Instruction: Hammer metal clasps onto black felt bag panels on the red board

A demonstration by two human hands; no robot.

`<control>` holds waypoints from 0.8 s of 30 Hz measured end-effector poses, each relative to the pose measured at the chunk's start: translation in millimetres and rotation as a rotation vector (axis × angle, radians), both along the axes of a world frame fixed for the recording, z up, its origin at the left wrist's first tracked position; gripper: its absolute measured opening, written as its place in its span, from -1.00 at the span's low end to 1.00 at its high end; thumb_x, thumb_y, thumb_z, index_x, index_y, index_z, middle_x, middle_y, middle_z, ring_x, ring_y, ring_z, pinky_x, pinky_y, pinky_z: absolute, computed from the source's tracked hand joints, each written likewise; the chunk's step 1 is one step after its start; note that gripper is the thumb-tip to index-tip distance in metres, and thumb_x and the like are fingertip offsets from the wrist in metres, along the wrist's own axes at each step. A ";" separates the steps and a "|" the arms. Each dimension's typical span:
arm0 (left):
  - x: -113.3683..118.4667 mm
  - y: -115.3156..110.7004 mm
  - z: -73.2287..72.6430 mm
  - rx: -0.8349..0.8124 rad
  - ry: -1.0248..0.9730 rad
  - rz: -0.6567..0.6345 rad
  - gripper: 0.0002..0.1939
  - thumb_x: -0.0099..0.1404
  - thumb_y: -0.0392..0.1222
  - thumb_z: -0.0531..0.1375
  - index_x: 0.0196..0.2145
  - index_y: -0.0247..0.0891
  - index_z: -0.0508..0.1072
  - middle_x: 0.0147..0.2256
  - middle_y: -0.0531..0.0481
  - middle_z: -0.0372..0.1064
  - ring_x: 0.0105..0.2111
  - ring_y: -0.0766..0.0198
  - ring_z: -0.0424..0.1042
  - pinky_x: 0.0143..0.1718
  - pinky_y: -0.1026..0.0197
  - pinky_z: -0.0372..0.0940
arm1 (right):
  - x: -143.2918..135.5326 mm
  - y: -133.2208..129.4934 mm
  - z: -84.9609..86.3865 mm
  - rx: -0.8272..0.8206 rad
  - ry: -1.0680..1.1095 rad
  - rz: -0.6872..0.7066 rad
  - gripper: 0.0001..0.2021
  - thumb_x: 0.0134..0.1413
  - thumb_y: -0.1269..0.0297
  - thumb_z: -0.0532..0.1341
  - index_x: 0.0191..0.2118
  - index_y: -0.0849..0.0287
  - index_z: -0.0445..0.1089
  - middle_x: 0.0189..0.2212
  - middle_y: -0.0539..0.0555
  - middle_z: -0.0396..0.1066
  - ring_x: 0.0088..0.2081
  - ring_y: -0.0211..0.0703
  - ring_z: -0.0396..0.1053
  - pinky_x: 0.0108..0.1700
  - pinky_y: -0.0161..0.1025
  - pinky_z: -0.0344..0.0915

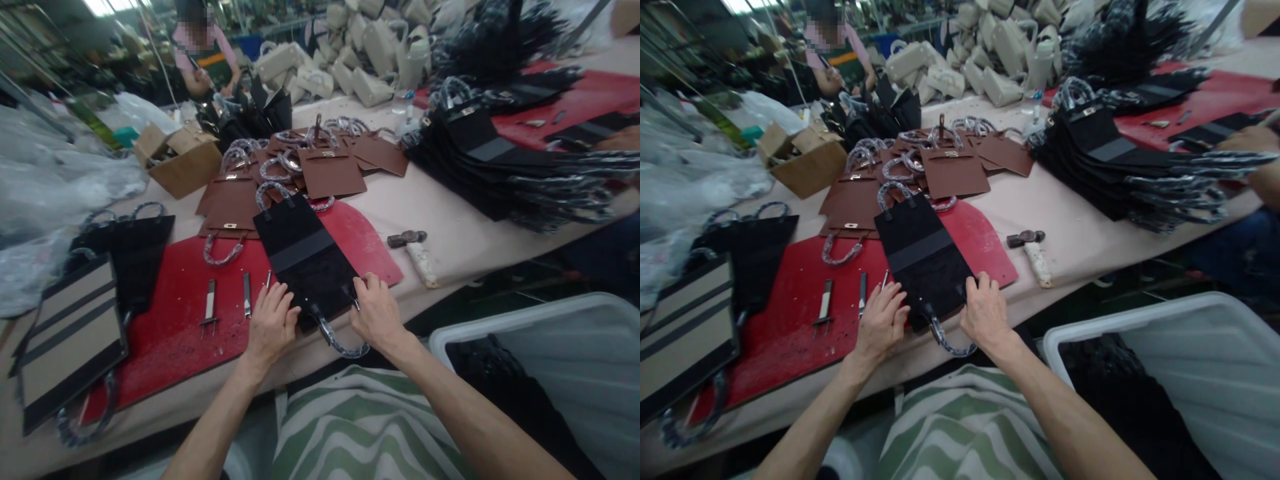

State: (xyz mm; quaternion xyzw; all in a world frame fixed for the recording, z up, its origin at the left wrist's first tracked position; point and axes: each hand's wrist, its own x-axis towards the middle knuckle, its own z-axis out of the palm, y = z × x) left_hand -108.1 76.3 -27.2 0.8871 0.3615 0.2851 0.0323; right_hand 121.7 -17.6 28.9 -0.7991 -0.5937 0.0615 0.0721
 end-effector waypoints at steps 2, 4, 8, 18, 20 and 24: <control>6.9 -10.2 1.2 -0.037 -0.049 -0.002 -0.76 0.42 -0.17 0.09 -0.10 -0.28 0.52 0.06 -0.27 0.46 0.13 -0.04 0.41 0.23 -0.20 0.22 | -1.6 -1.9 1.7 -0.016 0.024 -0.026 -0.67 0.09 0.40 0.16 0.01 0.25 0.31 -0.05 0.29 0.29 -0.05 0.12 0.29 -0.05 -0.09 0.26; 12.7 -24.3 4.9 -0.091 -0.140 0.052 -0.78 0.42 -0.19 0.09 -0.18 -0.25 0.53 -0.03 -0.22 0.52 0.02 0.01 0.47 0.14 -0.12 0.31 | -2.1 -4.3 2.3 -0.028 0.077 -0.062 -0.68 0.10 0.40 0.14 0.01 0.25 0.31 -0.08 0.28 0.30 -0.06 0.10 0.33 -0.07 -0.12 0.27; 11.5 -54.4 11.8 -0.321 -0.337 0.175 -0.73 0.44 -0.12 0.06 -0.30 -0.21 0.51 -0.31 -0.09 0.52 -0.24 0.13 0.50 -0.11 0.06 0.38 | 1.2 -10.6 -1.4 -0.014 0.219 -0.149 -0.64 0.10 0.45 0.11 0.04 0.24 0.29 -0.04 0.25 0.28 -0.17 -0.01 0.41 -0.15 -0.17 0.31; 40.9 -69.0 13.2 -1.484 -1.039 0.406 -0.47 0.00 0.13 0.43 -0.22 -0.31 0.44 -0.31 -0.15 0.55 -0.31 0.07 0.57 -0.29 0.12 0.44 | 17.9 -41.3 -7.8 0.460 0.312 -0.008 -0.43 -0.02 0.55 0.07 0.17 0.22 0.20 0.11 0.29 0.17 0.12 0.11 0.30 0.09 0.03 0.41; 45.0 -67.3 17.2 -1.625 -1.167 0.305 -0.53 -0.04 0.03 0.46 -0.27 -0.28 0.44 -0.33 -0.10 0.54 -0.32 0.11 0.56 -0.26 0.12 0.44 | 21.0 -57.7 4.9 0.475 0.274 0.027 -0.40 0.00 0.56 0.06 0.22 0.18 0.15 0.17 0.29 0.12 0.19 0.11 0.25 0.10 0.03 0.43; 51.6 -63.1 11.3 -1.601 -1.158 0.298 -0.71 0.13 0.05 0.36 -0.34 -0.18 0.46 -0.30 -0.02 0.52 -0.31 0.18 0.53 -0.32 0.17 0.44 | 25.0 -106.7 38.8 0.464 0.208 0.067 -0.35 0.03 0.54 0.06 0.29 0.22 0.04 0.20 0.32 0.09 0.21 0.08 0.22 0.06 -0.06 0.47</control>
